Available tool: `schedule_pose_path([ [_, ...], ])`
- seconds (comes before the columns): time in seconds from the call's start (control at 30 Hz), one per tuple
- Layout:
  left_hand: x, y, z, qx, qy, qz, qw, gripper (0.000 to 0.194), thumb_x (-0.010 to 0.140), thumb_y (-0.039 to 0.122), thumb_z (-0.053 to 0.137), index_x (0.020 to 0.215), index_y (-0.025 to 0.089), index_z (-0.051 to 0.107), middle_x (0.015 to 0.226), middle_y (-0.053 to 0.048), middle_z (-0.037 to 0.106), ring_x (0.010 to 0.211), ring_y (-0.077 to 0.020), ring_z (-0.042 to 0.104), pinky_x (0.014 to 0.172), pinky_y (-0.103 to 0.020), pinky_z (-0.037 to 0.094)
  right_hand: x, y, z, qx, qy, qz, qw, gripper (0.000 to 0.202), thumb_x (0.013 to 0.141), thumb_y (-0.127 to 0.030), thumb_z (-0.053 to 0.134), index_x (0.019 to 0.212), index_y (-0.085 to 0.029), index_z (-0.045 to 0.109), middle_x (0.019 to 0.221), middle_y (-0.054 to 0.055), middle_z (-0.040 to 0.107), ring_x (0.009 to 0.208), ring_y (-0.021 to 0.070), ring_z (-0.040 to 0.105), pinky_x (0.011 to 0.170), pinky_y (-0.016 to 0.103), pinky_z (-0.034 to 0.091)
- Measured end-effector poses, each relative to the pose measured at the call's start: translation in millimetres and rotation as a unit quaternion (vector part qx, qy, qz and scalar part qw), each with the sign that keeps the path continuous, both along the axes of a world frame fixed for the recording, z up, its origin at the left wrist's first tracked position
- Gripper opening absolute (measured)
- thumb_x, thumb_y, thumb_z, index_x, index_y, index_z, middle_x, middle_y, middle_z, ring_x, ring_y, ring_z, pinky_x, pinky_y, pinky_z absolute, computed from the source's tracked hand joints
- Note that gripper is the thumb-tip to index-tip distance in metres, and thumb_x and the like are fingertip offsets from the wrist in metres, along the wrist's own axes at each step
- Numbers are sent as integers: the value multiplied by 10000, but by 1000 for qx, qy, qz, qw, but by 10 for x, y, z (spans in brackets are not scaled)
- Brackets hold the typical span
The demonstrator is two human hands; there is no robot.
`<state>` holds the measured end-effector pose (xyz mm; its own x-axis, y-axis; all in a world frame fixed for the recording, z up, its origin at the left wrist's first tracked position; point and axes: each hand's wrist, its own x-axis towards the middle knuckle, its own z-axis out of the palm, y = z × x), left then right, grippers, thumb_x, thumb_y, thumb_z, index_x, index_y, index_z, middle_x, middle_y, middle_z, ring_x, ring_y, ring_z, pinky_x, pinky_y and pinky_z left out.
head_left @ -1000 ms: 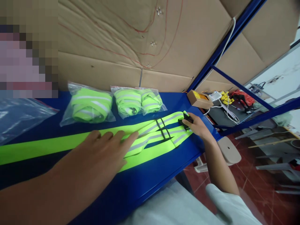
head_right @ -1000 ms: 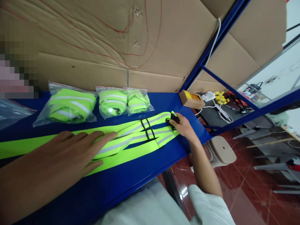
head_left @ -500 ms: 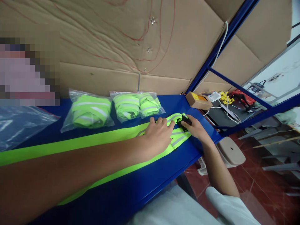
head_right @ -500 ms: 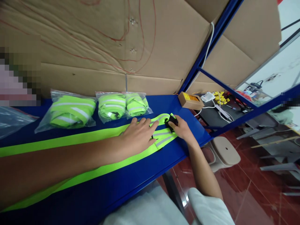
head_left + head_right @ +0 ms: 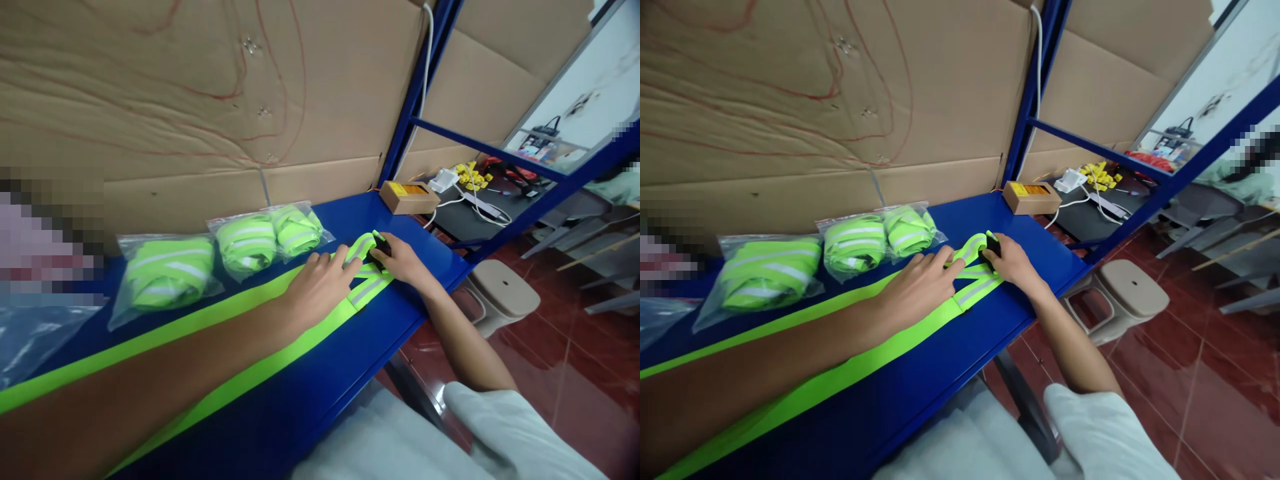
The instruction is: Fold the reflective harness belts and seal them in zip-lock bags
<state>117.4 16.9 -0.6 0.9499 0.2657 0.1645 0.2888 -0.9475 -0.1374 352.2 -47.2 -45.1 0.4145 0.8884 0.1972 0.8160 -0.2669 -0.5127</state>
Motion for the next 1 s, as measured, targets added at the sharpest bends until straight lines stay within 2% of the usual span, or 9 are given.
schedule_pose_path([
  [0.17,38,29,-11,-6,49,27,998,516,846,-20,423,1327,142,515,1170,-165,609,982,-268,641,813,-362,523,-15,6,-2,-7,1,-13,1000,461,917,-360,629,1333,-163,607,1245,157,683,1084,328,653,936,445,511],
  [0.3,111,40,11,-3,67,78,995,478,847,-35,413,1298,101,490,1030,-159,650,993,-313,648,861,-433,514,-36,-2,24,-19,2,-11,1000,432,934,-360,612,1318,-164,606,1199,140,699,1020,291,666,884,399,515],
  [0.37,139,50,30,2,46,97,994,421,874,-13,394,1267,98,494,1066,-173,634,1005,-340,652,871,-473,511,-47,-5,39,-24,2,-11,1000,434,943,-356,602,1323,-146,597,1207,149,694,1031,294,665,882,397,511],
  [0.5,127,71,106,-59,36,114,991,459,898,12,401,1339,135,433,1228,-178,562,863,-294,697,703,-394,541,-60,-5,57,-30,4,-10,999,416,948,-348,608,1314,-148,598,1225,152,687,1074,296,657,917,394,497],
  [0.63,108,26,191,-81,53,135,986,386,969,298,562,1310,153,454,1181,-156,584,841,-325,716,659,-400,556,-72,-10,70,-34,6,-8,999,407,956,-354,608,1320,-171,596,1242,143,684,1087,292,657,921,388,495],
  [0.73,128,-37,190,-64,61,142,986,641,902,610,616,1293,119,485,1216,-207,594,903,-376,719,685,-428,571,-83,-17,79,-36,9,-8,999,430,959,-356,608,1345,-168,582,1273,152,672,1119,299,649,931,391,494],
  [0.8,144,-61,167,-71,76,137,985,778,837,682,656,1326,104,478,1175,-214,642,929,-395,720,704,-434,575,-87,-20,82,-36,10,-6,999,435,959,-354,609,1349,-164,580,1285,154,668,1134,300,644,945,394,491],
  [0.9,157,-49,141,-88,88,127,984,761,819,610,730,1341,123,466,1010,-154,724,922,-389,730,711,-424,573,-84,-20,77,-37,13,-3,999,421,957,-352,609,1336,-171,592,1281,147,672,1108,294,654,937,395,495],
  [1.0,137,-22,117,-82,64,122,987,631,863,474,734,1345,169,466,1030,-116,736,907,-357,737,706,-406,568,-73,-18,70,-36,16,-1,999,412,954,-348,610,1326,-172,600,1281,147,672,1089,292,659,923,397,498],
])
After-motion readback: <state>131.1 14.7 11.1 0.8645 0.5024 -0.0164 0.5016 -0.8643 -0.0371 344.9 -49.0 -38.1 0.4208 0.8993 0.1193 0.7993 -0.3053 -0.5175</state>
